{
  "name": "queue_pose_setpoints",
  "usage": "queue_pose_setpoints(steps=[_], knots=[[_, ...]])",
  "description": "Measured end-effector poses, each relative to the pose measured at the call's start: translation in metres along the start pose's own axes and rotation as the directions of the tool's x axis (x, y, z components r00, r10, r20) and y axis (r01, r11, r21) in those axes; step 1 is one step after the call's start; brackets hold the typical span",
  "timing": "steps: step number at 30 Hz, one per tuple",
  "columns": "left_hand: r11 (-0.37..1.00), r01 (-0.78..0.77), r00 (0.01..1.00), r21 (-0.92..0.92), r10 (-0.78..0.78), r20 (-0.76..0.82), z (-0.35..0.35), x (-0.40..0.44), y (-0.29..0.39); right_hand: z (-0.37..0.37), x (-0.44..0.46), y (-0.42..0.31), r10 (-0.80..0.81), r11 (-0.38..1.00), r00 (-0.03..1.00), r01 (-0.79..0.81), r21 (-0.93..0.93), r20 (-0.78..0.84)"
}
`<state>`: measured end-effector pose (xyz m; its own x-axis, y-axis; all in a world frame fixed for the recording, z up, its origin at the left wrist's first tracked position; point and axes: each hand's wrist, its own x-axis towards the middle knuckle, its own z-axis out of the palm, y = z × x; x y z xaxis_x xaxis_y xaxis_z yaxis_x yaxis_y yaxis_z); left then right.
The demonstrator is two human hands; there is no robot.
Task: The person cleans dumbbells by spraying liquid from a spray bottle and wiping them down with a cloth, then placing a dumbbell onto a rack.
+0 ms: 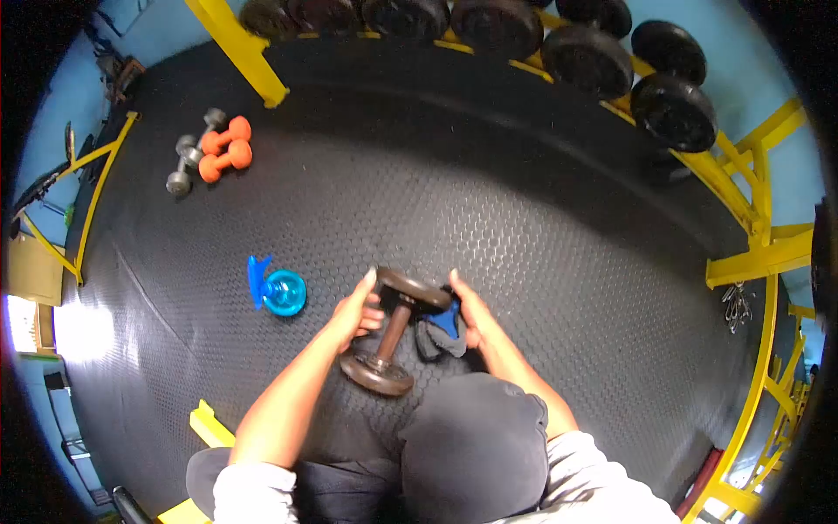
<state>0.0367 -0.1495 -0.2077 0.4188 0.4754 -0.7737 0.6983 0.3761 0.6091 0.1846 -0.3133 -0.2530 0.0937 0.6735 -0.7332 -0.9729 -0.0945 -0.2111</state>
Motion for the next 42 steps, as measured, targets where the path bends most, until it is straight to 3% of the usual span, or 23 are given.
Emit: queue_pose_setpoints(steps=[1,3,4,7,9,11,15,17,20,21,24,25,27,28,29,31,32,33,35,37,39,41,42], knots=[[0.984,0.138,0.989,-0.117,-0.143,-0.043,0.009,-0.006,0.031,0.0,0.013,0.002,-0.011,0.998,1.0,0.011,-0.054,0.011],[0.982,0.119,0.991,0.144,-0.126,0.04,0.023,0.021,0.049,0.0,0.031,0.011,-0.14,0.99,0.986,0.136,-0.043,-0.096],[1.0,-0.004,1.0,-0.002,0.004,0.002,0.029,0.03,0.043,0.003,0.031,0.012,-0.125,0.992,0.986,0.125,0.001,-0.109],[0.991,0.089,0.99,0.104,-0.077,-0.119,0.027,0.014,0.057,0.031,-0.008,0.016,-0.208,0.977,0.965,0.212,0.005,-0.163],[0.996,0.083,0.997,0.03,-0.082,-0.01,0.004,-0.027,0.072,0.044,-0.03,0.02,-0.249,0.968,0.962,0.251,0.003,-0.107],[0.959,0.08,0.997,-0.273,-0.081,0.009,-0.006,-0.049,0.075,0.071,-0.05,0.015,-0.513,0.847,0.858,0.509,-0.153,0.018],[0.859,0.1,0.991,-0.503,-0.038,0.132,-0.014,-0.034,0.054,0.078,-0.053,0.003,-0.691,0.502,0.679,0.698,-0.511,0.249],[0.852,-0.047,0.996,-0.521,0.081,0.042,-0.001,-0.026,0.054,0.061,-0.037,-0.003,-0.765,0.33,0.551,0.779,-0.533,0.332],[0.86,-0.038,0.941,-0.51,0.202,0.27,0.005,-0.027,0.082,0.055,-0.041,-0.021,-0.725,0.547,0.661,0.724,-0.42,0.195],[0.896,-0.021,0.918,-0.443,0.193,0.346,0.002,-0.025,0.09,0.059,-0.046,-0.022,-0.756,0.508,0.633,0.728,-0.46,0.167],[0.975,-0.064,0.994,-0.213,0.082,0.076,0.01,-0.001,0.102,0.063,-0.064,-0.03,-0.536,0.595,0.842,0.427,-0.681,0.059],[0.988,-0.073,0.997,-0.137,0.077,0.023,0.008,-0.002,0.11,0.058,-0.073,-0.033,-0.547,0.389,0.818,0.437,-0.811,0.178],[1.0,0.001,0.979,-0.014,0.002,0.202,-0.007,0.002,0.113,0.066,-0.088,-0.044,-0.78,0.231,0.598,0.547,-0.805,0.182],[0.974,-0.022,0.979,0.227,-0.025,0.204,-0.013,-0.002,0.117,0.067,-0.085,-0.052,-0.872,0.236,0.468,0.658,-0.715,0.142],[0.956,-0.018,0.982,0.292,-0.038,0.185,-0.013,-0.012,0.119,0.07,-0.082,-0.061,-0.912,0.161,0.361,0.749,-0.642,0.193],[0.949,0.037,0.978,0.314,-0.099,0.185,-0.022,-0.02,0.128,0.079,-0.07,-0.069,-0.776,-0.15,0.418,0.604,-0.782,0.472],[0.948,-0.013,0.982,0.317,-0.047,0.18,-0.028,-0.023,0.131,0.091,-0.076,-0.062,-0.603,-0.531,0.43,0.412,-0.74,0.672],[0.968,-0.068,0.971,0.241,0.008,0.24,-0.039,-0.022,0.13,0.11,-0.085,-0.055,-0.366,-0.833,0.496,0.204,-0.515,0.788],[0.991,-0.074,0.97,0.113,0.045,0.238,-0.046,-0.024,0.127,0.097,-0.073,-0.053,-0.295,-0.844,0.539,0.239,-0.48,0.789],[0.982,-0.161,0.943,0.095,0.125,0.308,-0.045,-0.028,0.114,0.076,-0.047,-0.071,-0.318,-0.829,0.394,0.326,-0.454,0.863],[0.963,-0.268,0.939,0.018,0.257,0.231,-0.032,-0.023,0.096,0.092,-0.031,-0.074,-0.634,-0.51,0.449,0.371,-0.776,0.63],[0.978,-0.207,0.94,-0.028,0.207,0.272,-0.038,-0.01,0.093,0.107,-0.008,-0.094,-0.511,-0.567,0.53,0.384,-0.729,0.677],[0.975,-0.22,0.93,-0.033,0.22,0.294,-0.042,-0.009,0.091,0.123,-0.005,-0.098,-0.395,-0.682,0.541,0.368,-0.631,0.742]])
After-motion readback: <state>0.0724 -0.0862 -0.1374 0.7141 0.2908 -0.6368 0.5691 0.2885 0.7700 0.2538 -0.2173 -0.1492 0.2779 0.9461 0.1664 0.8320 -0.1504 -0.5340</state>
